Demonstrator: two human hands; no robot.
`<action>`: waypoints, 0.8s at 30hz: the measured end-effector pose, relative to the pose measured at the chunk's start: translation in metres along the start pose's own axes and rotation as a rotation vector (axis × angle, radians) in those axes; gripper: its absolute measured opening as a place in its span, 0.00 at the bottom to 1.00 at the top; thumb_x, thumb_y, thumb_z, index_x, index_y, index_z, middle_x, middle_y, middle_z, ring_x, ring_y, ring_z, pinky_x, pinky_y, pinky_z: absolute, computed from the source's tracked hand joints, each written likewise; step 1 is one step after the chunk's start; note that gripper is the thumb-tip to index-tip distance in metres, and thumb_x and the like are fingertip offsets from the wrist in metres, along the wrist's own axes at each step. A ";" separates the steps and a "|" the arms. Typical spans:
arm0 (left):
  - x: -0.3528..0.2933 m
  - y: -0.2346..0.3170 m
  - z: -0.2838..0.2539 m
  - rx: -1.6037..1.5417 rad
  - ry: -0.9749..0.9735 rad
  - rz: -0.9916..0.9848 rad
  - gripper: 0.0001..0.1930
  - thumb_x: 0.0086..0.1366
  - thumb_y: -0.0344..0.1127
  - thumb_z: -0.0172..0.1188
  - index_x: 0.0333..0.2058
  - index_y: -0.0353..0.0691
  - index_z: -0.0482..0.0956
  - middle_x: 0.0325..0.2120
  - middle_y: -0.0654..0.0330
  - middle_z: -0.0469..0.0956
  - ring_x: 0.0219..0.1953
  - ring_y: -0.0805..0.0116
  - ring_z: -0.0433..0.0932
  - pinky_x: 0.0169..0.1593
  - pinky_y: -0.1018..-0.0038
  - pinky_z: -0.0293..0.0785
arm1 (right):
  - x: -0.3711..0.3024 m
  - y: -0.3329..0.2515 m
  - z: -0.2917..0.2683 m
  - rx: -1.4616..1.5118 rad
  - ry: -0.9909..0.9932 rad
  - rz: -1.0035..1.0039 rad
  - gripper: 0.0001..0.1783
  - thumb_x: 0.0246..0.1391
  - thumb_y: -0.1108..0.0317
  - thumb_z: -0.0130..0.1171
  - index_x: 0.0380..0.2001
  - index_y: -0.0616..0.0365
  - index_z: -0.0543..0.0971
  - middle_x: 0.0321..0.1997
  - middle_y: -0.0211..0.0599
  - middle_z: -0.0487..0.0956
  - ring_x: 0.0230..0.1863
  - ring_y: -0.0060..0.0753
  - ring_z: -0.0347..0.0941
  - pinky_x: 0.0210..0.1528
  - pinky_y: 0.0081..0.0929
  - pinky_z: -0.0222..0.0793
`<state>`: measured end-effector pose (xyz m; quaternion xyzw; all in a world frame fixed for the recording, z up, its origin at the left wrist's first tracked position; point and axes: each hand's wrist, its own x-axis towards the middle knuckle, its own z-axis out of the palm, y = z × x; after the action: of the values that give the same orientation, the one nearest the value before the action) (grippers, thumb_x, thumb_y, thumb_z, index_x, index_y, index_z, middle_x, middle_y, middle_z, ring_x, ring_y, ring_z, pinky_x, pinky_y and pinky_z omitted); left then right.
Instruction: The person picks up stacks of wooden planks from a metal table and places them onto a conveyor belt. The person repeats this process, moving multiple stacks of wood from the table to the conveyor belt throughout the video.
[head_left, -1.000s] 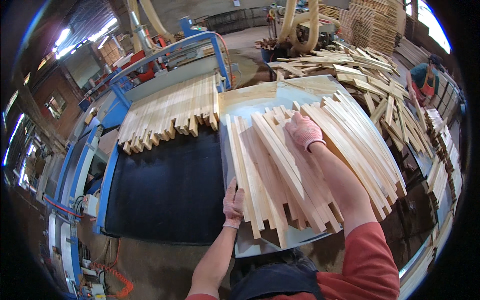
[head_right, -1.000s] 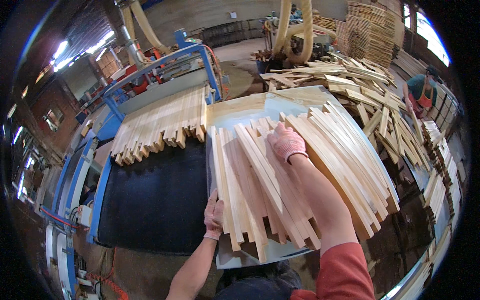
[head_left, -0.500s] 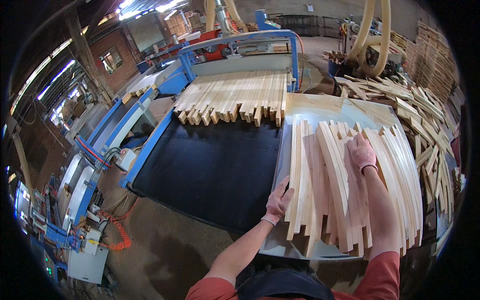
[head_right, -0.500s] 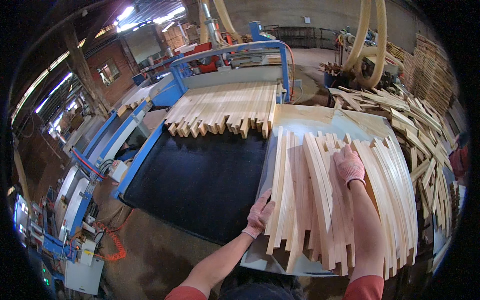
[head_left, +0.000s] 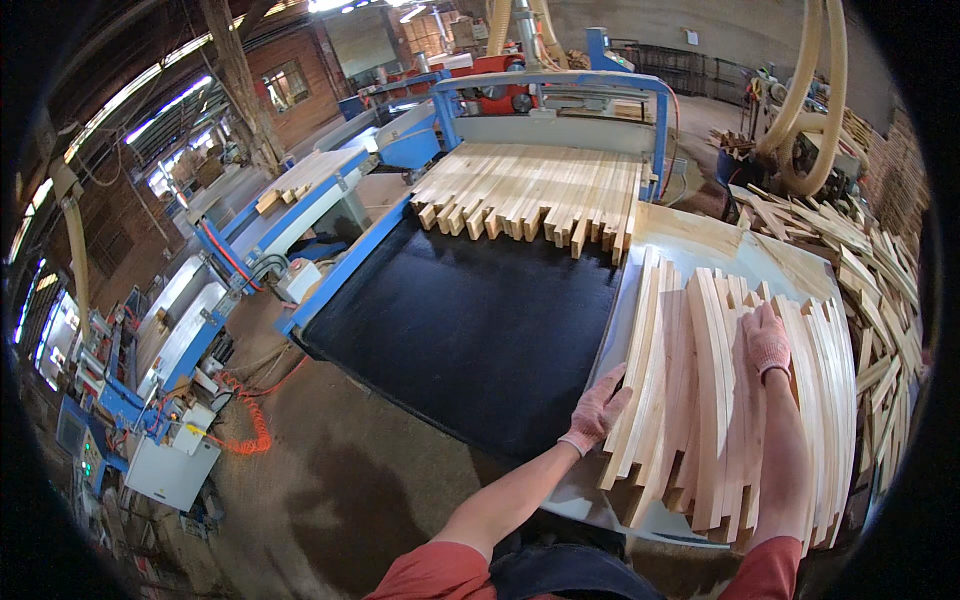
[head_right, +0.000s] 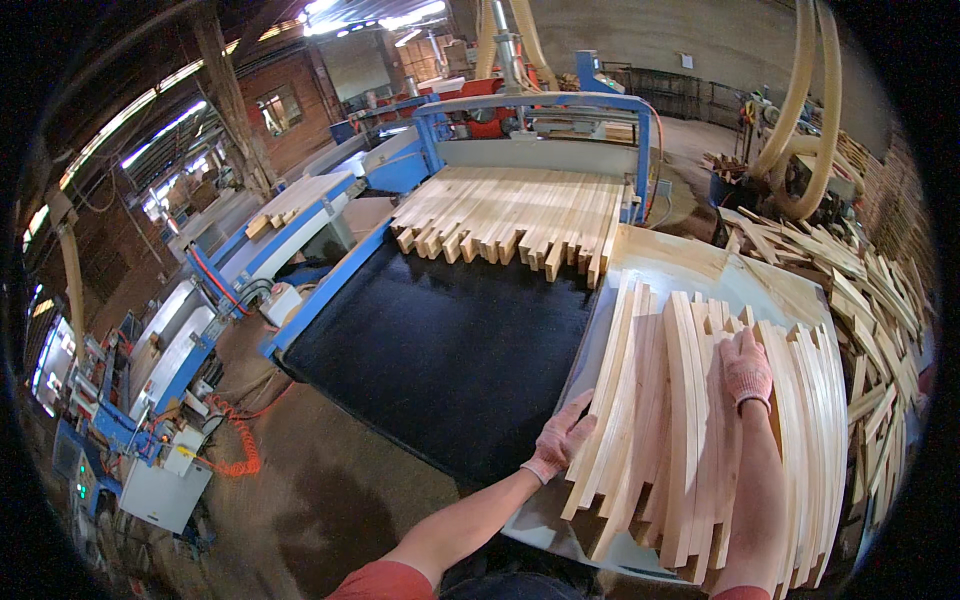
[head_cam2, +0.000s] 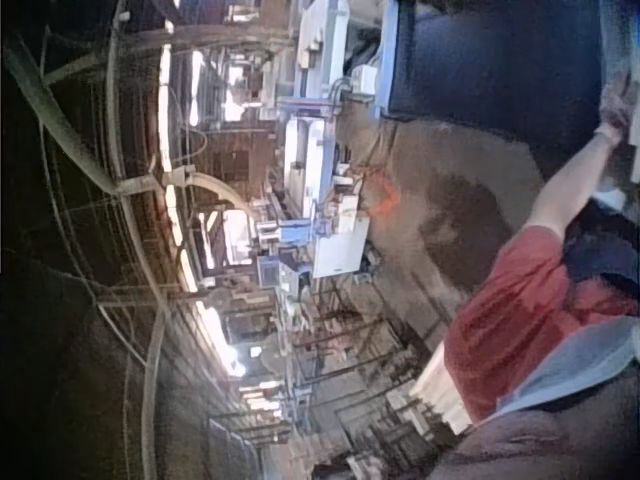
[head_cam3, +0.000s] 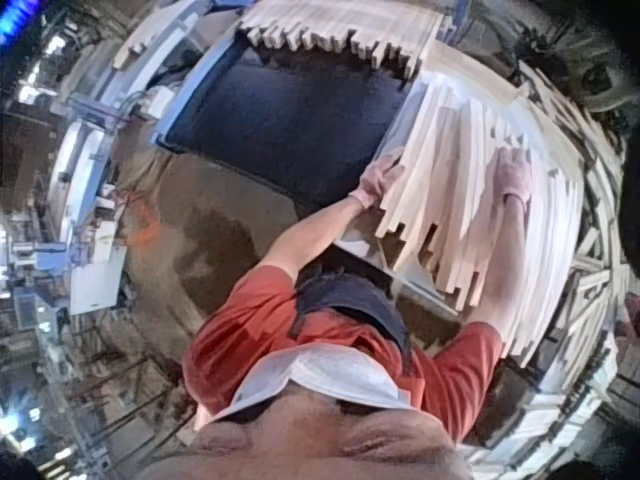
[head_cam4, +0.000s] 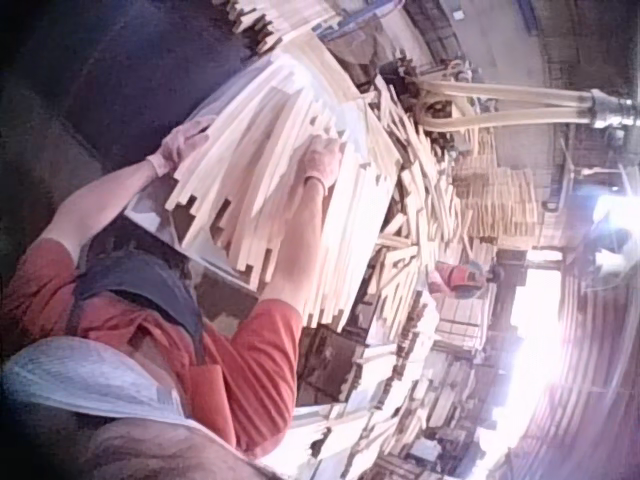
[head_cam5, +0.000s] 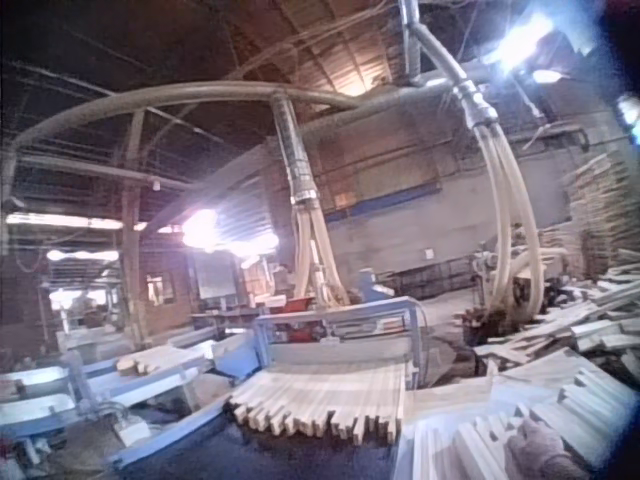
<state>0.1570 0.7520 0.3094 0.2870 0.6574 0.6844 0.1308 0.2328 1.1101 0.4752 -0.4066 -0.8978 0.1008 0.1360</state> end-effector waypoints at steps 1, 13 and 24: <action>0.000 0.000 0.001 -0.014 0.003 0.001 0.32 0.77 0.46 0.60 0.73 0.35 0.69 0.69 0.43 0.74 0.72 0.51 0.73 0.75 0.64 0.65 | -0.001 -0.001 -0.002 -0.005 -0.012 -0.002 0.41 0.68 0.41 0.54 0.75 0.53 0.69 0.69 0.63 0.76 0.69 0.65 0.74 0.71 0.53 0.69; 0.004 -0.006 0.007 0.029 0.007 0.000 0.34 0.78 0.50 0.60 0.73 0.35 0.69 0.70 0.42 0.73 0.73 0.51 0.72 0.75 0.65 0.65 | -0.003 -0.006 -0.012 -0.014 -0.020 0.029 0.39 0.70 0.42 0.55 0.75 0.53 0.68 0.70 0.61 0.75 0.70 0.64 0.73 0.72 0.53 0.68; 0.006 -0.010 0.010 -0.008 -0.048 -0.018 0.33 0.79 0.49 0.60 0.74 0.36 0.68 0.71 0.45 0.72 0.74 0.54 0.69 0.77 0.64 0.62 | -0.001 0.011 -0.003 -0.024 0.029 0.020 0.36 0.70 0.42 0.55 0.73 0.49 0.70 0.69 0.59 0.76 0.69 0.64 0.73 0.71 0.54 0.68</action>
<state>0.1557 0.7644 0.3012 0.2967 0.6539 0.6787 0.1538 0.2421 1.1171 0.4744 -0.4184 -0.8928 0.0856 0.1431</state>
